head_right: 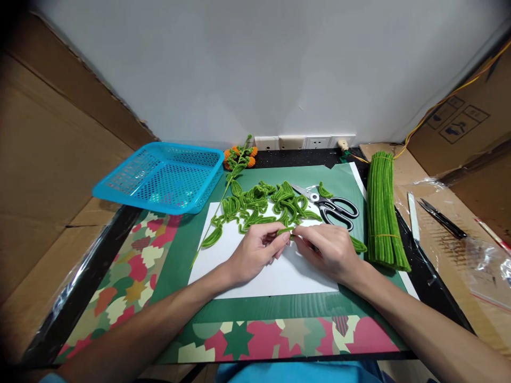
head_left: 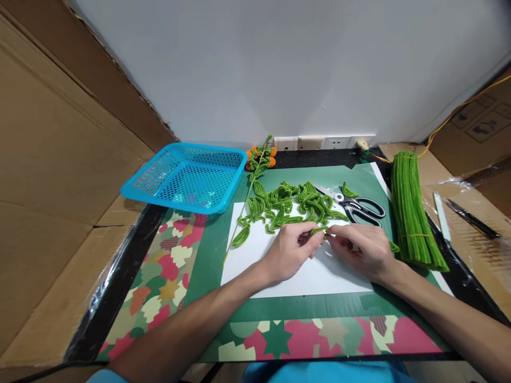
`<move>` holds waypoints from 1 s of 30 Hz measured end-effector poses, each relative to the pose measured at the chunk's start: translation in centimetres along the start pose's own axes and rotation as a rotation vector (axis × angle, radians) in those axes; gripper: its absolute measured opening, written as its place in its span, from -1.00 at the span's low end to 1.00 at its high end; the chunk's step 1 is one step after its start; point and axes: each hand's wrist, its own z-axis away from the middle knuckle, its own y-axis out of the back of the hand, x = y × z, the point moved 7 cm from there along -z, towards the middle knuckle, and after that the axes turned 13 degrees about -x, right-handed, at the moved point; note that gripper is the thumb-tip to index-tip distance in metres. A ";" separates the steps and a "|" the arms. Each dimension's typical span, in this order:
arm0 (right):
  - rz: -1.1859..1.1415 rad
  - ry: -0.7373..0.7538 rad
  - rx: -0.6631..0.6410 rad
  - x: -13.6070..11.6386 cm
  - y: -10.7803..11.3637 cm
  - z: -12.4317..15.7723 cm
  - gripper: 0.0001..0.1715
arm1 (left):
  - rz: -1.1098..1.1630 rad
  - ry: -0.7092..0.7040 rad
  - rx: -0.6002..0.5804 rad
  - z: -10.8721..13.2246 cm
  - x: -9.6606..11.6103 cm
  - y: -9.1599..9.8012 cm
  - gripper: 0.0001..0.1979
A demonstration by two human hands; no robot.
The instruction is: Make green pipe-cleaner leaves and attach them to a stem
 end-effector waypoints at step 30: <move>-0.049 -0.083 -0.062 2.6 -2.3 -1.0 -0.86 | 0.093 0.012 0.029 -0.8 -1.5 1.5 -0.59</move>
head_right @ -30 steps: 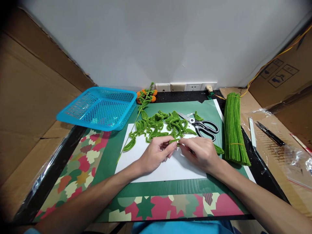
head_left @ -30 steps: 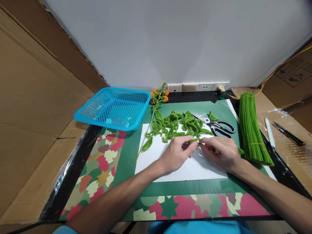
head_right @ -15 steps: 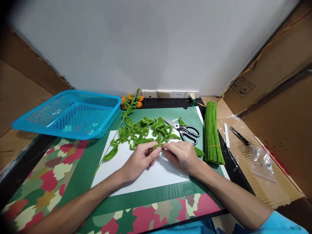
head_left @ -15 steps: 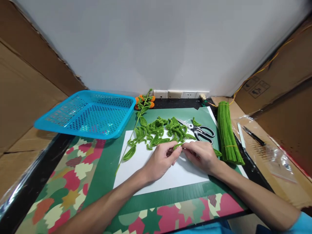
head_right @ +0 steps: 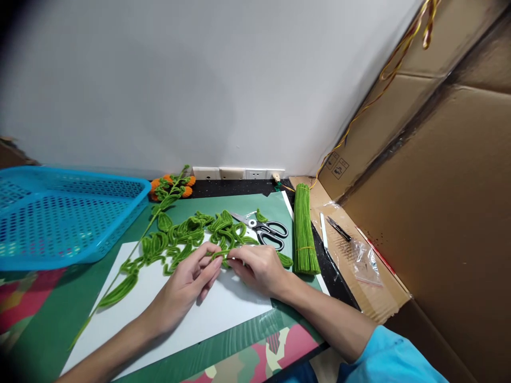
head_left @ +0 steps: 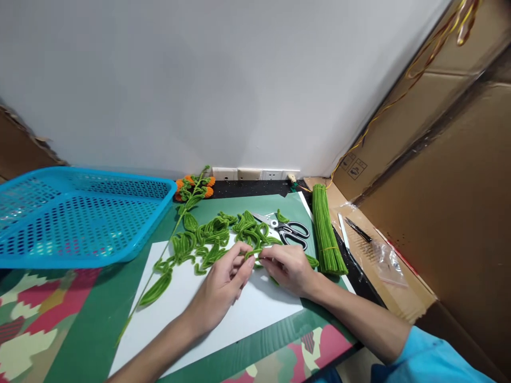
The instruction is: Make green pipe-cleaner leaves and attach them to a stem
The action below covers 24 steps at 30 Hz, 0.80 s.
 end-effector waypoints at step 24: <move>-0.366 -0.150 0.073 0.3 0.3 -1.0 -0.84 | -0.074 -0.066 -0.039 -0.1 -0.7 0.0 -0.56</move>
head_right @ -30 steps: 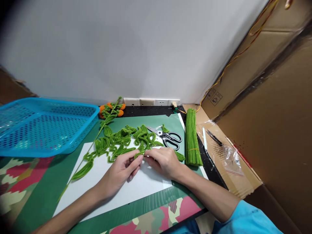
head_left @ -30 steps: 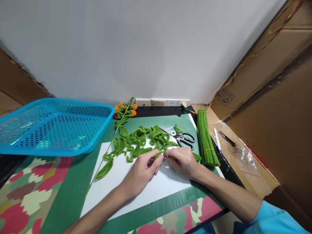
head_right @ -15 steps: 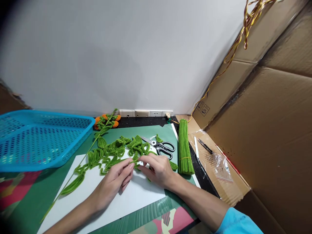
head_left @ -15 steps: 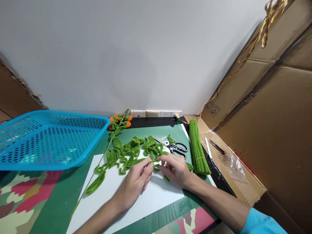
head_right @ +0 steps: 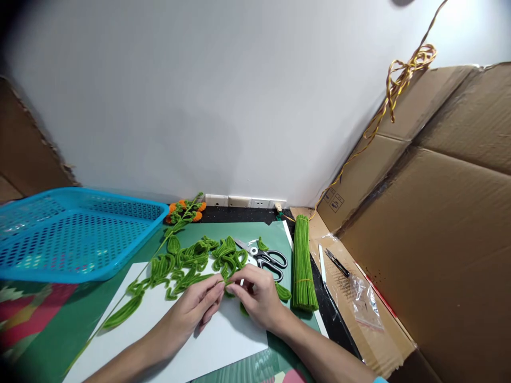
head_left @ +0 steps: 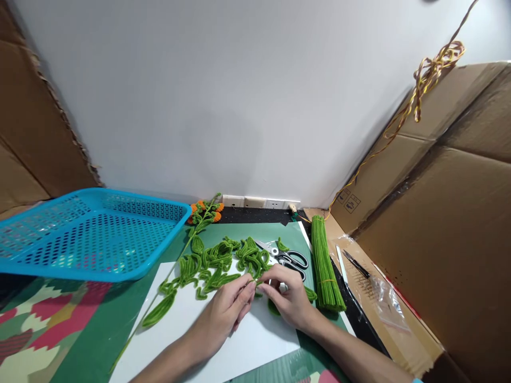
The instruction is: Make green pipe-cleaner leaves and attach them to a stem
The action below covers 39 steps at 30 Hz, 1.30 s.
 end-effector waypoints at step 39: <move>-0.424 -0.327 0.087 6.6 -3.4 1.7 -0.54 | 0.262 -0.036 0.323 -4.1 -2.7 -2.0 -0.26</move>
